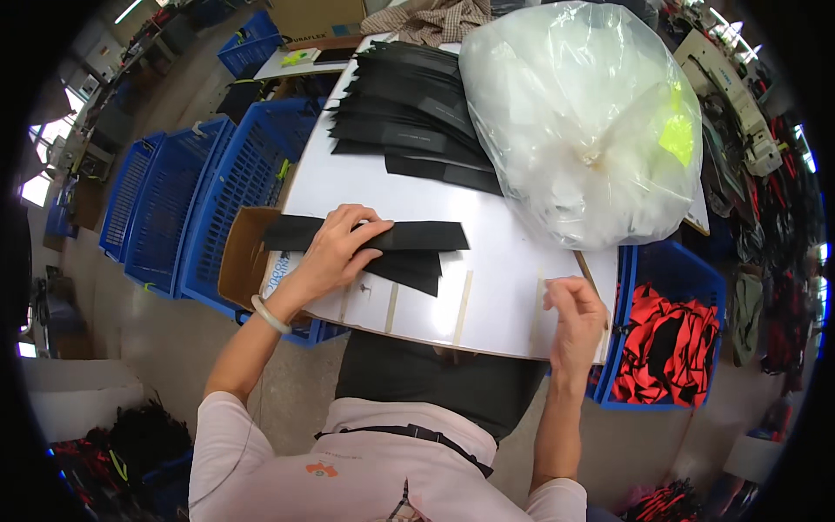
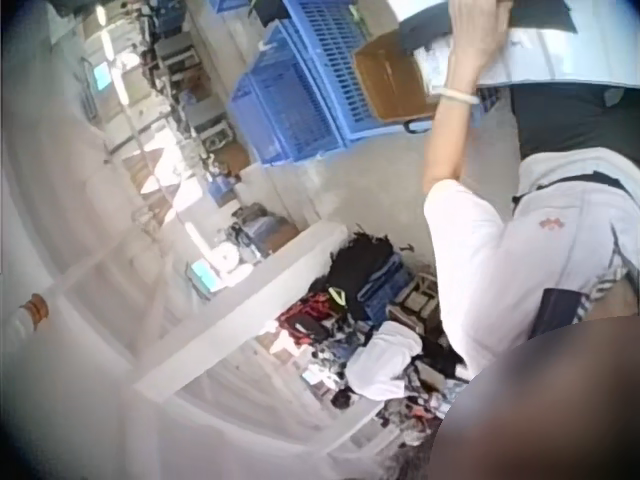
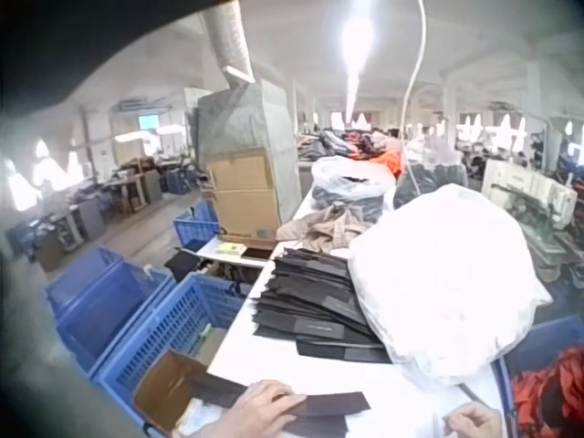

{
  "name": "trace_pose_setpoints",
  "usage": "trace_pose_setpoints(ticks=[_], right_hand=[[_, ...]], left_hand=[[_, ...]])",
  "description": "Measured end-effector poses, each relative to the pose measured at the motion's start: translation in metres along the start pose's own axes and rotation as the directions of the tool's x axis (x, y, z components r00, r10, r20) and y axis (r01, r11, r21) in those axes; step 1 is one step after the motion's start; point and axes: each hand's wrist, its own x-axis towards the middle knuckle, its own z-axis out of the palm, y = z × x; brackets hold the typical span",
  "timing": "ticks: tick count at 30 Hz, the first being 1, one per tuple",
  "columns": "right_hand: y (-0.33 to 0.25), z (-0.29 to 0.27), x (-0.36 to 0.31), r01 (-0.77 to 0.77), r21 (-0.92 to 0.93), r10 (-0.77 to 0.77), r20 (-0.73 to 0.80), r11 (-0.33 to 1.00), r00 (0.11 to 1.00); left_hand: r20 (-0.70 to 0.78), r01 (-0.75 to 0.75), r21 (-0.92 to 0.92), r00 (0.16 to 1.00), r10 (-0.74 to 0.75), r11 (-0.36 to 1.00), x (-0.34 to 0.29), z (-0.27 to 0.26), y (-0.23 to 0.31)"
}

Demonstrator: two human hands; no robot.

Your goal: The worker is applying adhesive tape to black fabric straps and folding them as part of a manufacturing assembly process.

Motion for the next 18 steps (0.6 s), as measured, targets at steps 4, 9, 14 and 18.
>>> trace_pose_setpoints(ticks=[4,9,14,18], right_hand=[[0.007,0.054,0.017,-0.027,-0.148,0.056,0.196,0.989,0.979],[0.052,0.122,0.099,0.682,-0.594,-0.511,0.465,0.426,0.723],[0.097,0.145,0.136,0.708,-0.690,-0.479,0.577,0.146,0.661],[0.106,0.140,0.141,0.767,-0.641,-0.493,0.669,-0.004,0.556]], left_hand=[[0.038,0.012,0.050,0.999,-0.014,0.999,-0.029,0.015,-0.040],[0.002,-0.068,0.131,0.998,0.068,0.989,-0.035,0.017,-0.030],[-0.055,-0.095,0.171,0.993,0.106,0.981,-0.039,0.023,-0.029],[-0.057,-0.095,0.178,0.993,0.107,0.979,-0.040,0.022,-0.031]])
